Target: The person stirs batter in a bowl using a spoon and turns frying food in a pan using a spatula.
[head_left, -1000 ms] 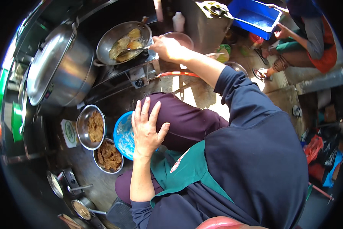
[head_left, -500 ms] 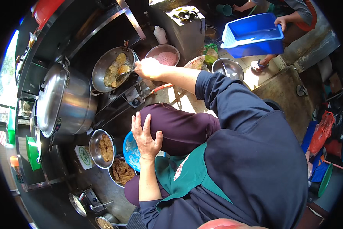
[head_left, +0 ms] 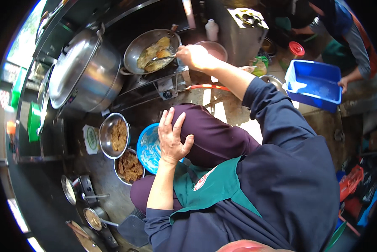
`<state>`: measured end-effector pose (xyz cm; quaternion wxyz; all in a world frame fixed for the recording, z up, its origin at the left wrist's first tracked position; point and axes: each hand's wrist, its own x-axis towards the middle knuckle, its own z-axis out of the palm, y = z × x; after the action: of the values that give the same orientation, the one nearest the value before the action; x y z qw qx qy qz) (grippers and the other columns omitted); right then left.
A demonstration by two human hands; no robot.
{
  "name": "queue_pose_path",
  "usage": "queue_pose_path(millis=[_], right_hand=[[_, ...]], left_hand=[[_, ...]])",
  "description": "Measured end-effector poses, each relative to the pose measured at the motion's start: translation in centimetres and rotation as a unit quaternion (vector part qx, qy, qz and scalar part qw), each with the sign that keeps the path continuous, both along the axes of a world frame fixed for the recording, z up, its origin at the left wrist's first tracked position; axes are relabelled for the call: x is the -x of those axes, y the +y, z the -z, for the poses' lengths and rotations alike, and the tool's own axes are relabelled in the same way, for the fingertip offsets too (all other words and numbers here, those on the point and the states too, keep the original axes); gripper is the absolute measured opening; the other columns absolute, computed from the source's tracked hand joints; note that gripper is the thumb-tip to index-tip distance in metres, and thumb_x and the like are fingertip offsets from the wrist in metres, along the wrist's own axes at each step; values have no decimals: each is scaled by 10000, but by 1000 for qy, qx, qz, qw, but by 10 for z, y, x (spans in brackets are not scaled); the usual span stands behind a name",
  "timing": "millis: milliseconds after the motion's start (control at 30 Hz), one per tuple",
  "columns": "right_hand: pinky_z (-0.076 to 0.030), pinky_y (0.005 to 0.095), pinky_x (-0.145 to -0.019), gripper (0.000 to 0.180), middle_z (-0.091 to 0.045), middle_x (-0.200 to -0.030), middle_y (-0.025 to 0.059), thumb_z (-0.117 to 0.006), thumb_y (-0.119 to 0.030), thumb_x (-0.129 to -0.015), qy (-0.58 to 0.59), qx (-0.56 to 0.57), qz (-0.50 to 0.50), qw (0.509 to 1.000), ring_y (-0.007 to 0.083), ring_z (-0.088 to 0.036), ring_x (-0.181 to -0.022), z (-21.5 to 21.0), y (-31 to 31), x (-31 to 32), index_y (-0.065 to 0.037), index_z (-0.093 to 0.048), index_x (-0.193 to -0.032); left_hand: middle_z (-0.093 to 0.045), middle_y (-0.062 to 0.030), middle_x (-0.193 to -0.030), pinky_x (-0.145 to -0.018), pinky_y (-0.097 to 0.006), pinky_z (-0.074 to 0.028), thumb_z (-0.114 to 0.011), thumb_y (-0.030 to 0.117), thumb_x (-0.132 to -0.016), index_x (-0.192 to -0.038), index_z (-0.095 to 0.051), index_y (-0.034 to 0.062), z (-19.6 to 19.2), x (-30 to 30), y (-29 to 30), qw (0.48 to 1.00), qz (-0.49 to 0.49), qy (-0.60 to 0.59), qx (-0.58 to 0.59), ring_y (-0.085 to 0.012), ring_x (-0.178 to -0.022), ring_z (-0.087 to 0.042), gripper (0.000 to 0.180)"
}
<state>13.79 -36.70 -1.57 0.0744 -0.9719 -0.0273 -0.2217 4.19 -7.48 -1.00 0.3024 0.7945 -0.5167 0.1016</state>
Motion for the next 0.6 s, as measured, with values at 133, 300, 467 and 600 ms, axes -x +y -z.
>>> queue_pose_path(millis=[133, 300, 467, 600], right_hand=[[-545, 388, -744, 170, -637, -1009, 112, -563, -97, -789, 89, 4, 19, 996, 298, -653, -919, -17, 9, -12, -73, -683, -907], [-548, 383, -754, 170, -640, -1022, 102, -562, -91, -798, 101, 38, 17, 994, 295, -652, -942, -12, 9, -21, -72, -683, -917], [-534, 358, -796, 195, -662, -994, 62, -541, -113, -803, 99, 75, -8, 992, 249, -649, -939, -31, -12, -20, -123, -695, -923], [-527, 354, -807, 205, -669, -981, 62, -539, -117, -805, 80, 67, -3, 995, 251, -644, -940, -45, -20, -20, -117, -698, -934]], left_hand=[[-377, -201, -1402, -1068, -487, -274, -559, 446, -822, -1286, -510, 87, -2, -1, 8, 1000, -17, 7, -8, -405, -1297, -334, 589], [-389, -186, -1394, -1054, -480, -290, -560, 456, -816, -1281, -519, 106, -1, -1, 4, 1000, -14, 7, -15, -395, -1292, -343, 583], [-396, -183, -1386, -1053, -482, -289, -575, 446, -798, -1282, -519, 111, -3, -2, 7, 999, -27, 13, -24, -396, -1291, -342, 591], [-400, -179, -1384, -1054, -482, -288, -579, 444, -794, -1282, -521, 115, -3, -3, 9, 999, -23, 20, -25, -398, -1289, -341, 591]])
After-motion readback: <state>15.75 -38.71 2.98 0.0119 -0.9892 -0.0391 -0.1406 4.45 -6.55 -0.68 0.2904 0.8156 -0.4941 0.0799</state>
